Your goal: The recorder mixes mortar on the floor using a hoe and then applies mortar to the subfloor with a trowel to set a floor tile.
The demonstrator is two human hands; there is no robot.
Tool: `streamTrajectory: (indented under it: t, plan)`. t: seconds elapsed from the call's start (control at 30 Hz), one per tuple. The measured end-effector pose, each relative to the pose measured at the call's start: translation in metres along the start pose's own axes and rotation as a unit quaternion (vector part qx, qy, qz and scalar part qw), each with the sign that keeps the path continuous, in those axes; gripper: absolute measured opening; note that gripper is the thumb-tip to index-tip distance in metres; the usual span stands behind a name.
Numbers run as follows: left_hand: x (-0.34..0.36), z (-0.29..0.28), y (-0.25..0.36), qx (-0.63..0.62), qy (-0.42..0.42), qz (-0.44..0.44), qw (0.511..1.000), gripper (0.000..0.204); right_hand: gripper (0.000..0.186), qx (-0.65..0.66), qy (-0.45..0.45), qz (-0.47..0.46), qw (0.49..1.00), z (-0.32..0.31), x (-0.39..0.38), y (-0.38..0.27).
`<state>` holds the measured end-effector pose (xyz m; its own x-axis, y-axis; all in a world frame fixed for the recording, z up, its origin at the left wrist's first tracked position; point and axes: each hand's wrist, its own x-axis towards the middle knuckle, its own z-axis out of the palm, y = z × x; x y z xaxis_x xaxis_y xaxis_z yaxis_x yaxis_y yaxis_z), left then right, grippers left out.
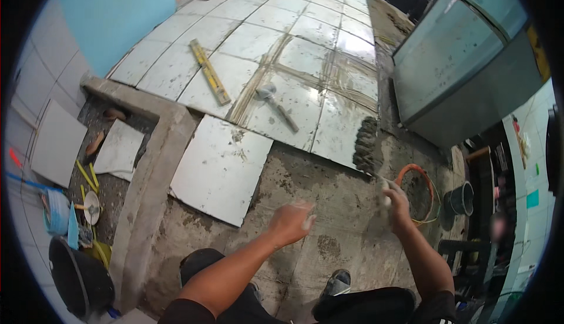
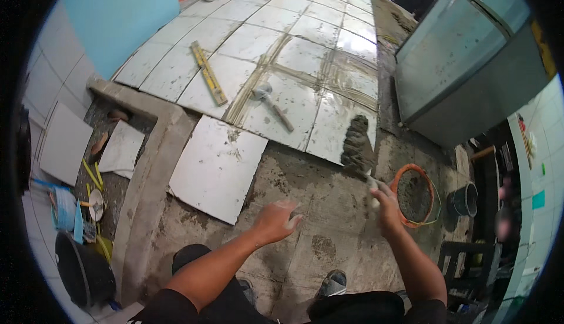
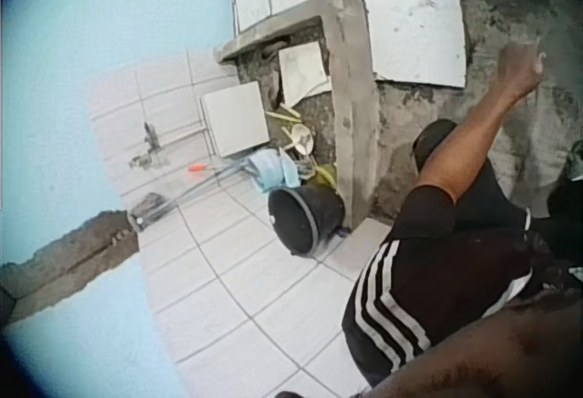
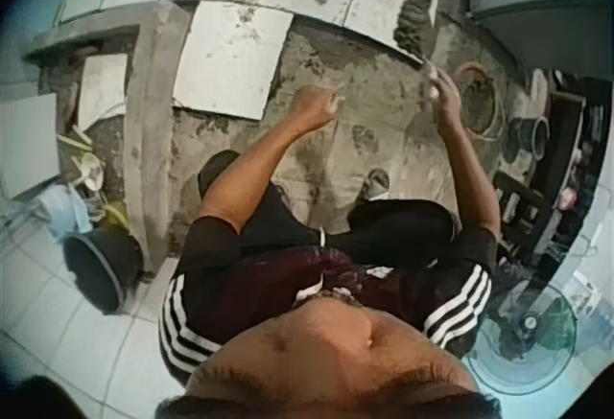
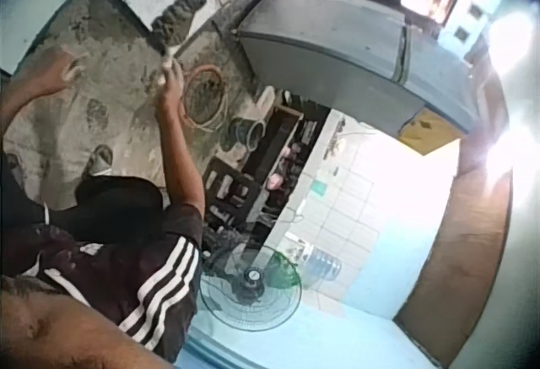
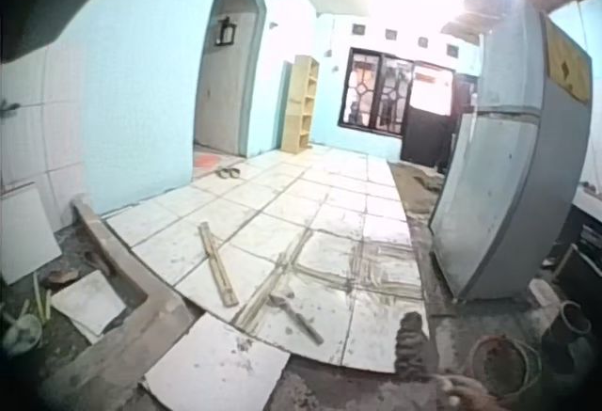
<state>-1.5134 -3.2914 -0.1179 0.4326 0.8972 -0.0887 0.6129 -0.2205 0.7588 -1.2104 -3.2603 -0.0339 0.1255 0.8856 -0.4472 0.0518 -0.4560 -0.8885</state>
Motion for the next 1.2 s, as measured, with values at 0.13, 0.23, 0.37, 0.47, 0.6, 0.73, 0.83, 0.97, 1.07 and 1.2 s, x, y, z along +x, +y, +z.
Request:
streamTrajectory:
  t: [0.13, 0.23, 0.37, 0.47, 0.6, 0.73, 0.83, 0.97, 1.07, 1.2]
  plan:
    - [-0.011, -0.009, 0.028, -0.078, 0.151, 0.020, 0.985, 0.034, 0.053, -0.011, -0.009, -0.033, 0.999, 0.091, 0.037, 0.075]
    - [-0.012, -0.013, 0.037, -0.082, 0.159, 0.015, 0.984, 0.032, 0.050, -0.252, -0.018, -0.225, 0.941, 0.178, 0.061, 0.138]
    - [-0.008, -0.005, 0.047, -0.077, 0.155, 0.107, 0.979, 0.030, 0.051, -0.382, 0.081, -0.154, 0.908, 0.266, 0.074, 0.190]
    - [-0.009, 0.006, 0.048, -0.133, 0.104, 0.143, 0.975, 0.032, 0.057, -0.283, 0.136, -0.115, 0.942, 0.280, 0.068, 0.202]
    - [-0.003, 0.013, 0.043, -0.117, 0.055, 0.149, 0.980, 0.031, 0.058, -0.173, 0.130, -0.093, 0.972, 0.272, 0.060, 0.202]
    - [0.010, 0.014, 0.039, -0.157, 0.082, 0.154, 0.972, 0.032, 0.053, -0.244, 0.072, -0.101, 0.962, 0.277, 0.065, 0.197]
    - [0.015, 0.013, 0.037, -0.189, 0.092, 0.140, 0.968, 0.032, 0.053, -0.233, 0.065, -0.139, 0.960, 0.288, 0.078, 0.191]
    - [0.019, 0.012, 0.032, -0.205, 0.088, 0.118, 0.968, 0.032, 0.054, -0.253, 0.023, -0.168, 0.953, 0.298, 0.106, 0.187]
    - [0.022, 0.015, 0.032, -0.201, 0.101, 0.123, 0.966, 0.032, 0.052, -0.178, 0.030, -0.071, 0.981, 0.287, 0.117, 0.194]
    - [0.024, 0.020, 0.032, -0.229, 0.077, 0.113, 0.964, 0.031, 0.045, -0.124, 0.070, -0.089, 0.986, 0.258, 0.099, 0.212]
